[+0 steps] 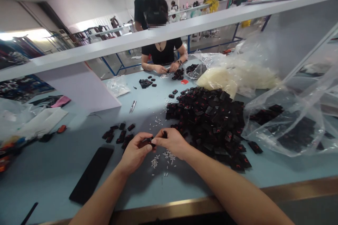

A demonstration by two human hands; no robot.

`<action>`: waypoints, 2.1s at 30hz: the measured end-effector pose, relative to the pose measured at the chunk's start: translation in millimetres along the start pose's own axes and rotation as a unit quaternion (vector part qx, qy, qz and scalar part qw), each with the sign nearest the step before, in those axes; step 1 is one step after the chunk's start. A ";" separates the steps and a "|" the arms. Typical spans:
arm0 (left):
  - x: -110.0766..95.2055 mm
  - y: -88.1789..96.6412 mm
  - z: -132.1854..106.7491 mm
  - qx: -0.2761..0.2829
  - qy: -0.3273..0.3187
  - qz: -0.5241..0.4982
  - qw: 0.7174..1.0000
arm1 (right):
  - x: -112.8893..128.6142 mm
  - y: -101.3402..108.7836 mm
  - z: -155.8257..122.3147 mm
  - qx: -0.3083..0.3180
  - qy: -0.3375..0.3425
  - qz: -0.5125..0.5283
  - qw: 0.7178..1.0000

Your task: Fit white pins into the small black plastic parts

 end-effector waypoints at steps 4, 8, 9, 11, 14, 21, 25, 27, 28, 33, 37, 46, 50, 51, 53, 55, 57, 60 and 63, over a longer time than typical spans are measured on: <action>-0.1 -1.1 -1.5 0.010 0.004 0.005 1.000 | -4.8 -1.8 0.0 0.022 -0.026 0.031 0.999; -2.4 -5.9 -1.3 0.010 0.017 -0.028 0.999 | -12.8 -1.9 2.0 0.027 -0.050 0.060 0.997; -3.4 -7.3 -0.9 0.007 0.018 -0.043 0.999 | -14.0 -1.6 2.5 0.028 -0.053 0.071 0.996; -5.6 -9.5 0.1 0.001 0.017 -0.071 0.997 | -14.8 -0.5 3.1 0.030 -0.056 0.098 0.993; -8.5 -10.5 1.2 -0.007 0.010 -0.088 0.996 | -12.5 1.8 3.0 0.032 -0.050 0.116 0.992; -7.3 -10.3 0.1 -0.002 0.023 -0.087 0.996 | -12.7 3.4 2.1 0.017 -0.045 0.072 0.996; -6.1 -9.8 -0.3 -0.003 0.025 -0.085 0.996 | -13.2 3.8 3.6 0.015 -0.036 0.040 0.998; -5.8 -9.5 -0.3 -0.001 0.024 -0.084 0.996 | -11.7 4.1 3.9 0.013 -0.028 0.015 0.999; -5.5 -9.3 -0.3 -0.001 0.025 -0.083 0.996 | -10.7 4.1 3.8 0.011 -0.025 0.004 1.000; -3.3 -9.1 -0.4 -0.006 0.028 -0.070 0.997 | -4.7 1.4 1.4 0.013 -0.015 -0.018 1.000; -4.4 -9.7 0.0 -0.013 0.032 -0.069 0.997 | -1.6 1.4 1.4 -0.004 0.010 -0.058 0.998; -20.4 6.4 5.8 -0.134 -0.019 -0.102 0.986 | -3.2 -9.0 -3.2 0.084 0.138 -0.392 0.906; -18.3 5.7 5.7 -0.132 -0.010 -0.106 0.986 | -5.8 -20.6 -13.2 0.168 0.162 -0.525 0.818; -17.8 5.0 5.4 -0.128 -0.009 -0.105 0.986 | -6.6 -22.9 -15.0 0.180 0.168 -0.540 0.805; -16.9 3.7 5.1 -0.122 -0.008 -0.103 0.987 | -9.1 -26.7 -17.1 0.198 0.180 -0.559 0.785; -16.2 3.3 5.1 -0.120 -0.007 -0.099 0.988 | -12.6 -29.3 -17.8 0.209 0.187 -0.571 0.772; -15.7 3.6 5.2 -0.121 -0.005 -0.095 0.988 | -15.9 -30.7 -17.6 0.215 0.190 -0.580 0.762; -15.4 4.1 5.2 -0.122 0.000 -0.089 0.989 | -18.2 -30.9 -17.2 0.216 0.196 -0.588 0.754; -15.5 4.4 4.9 -0.120 0.000 -0.087 0.989 | -17.7 -30.6 -17.2 0.215 0.205 -0.596 0.746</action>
Point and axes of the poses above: each hand's wrist, its own z-axis towards the middle knuckle, its own y-axis out of the back of the hand, x = y × z, the point moved 4 cm from there along z, towards the middle knuckle, and after that the axes turned 5 degrees about z, right-handed, at the moved point
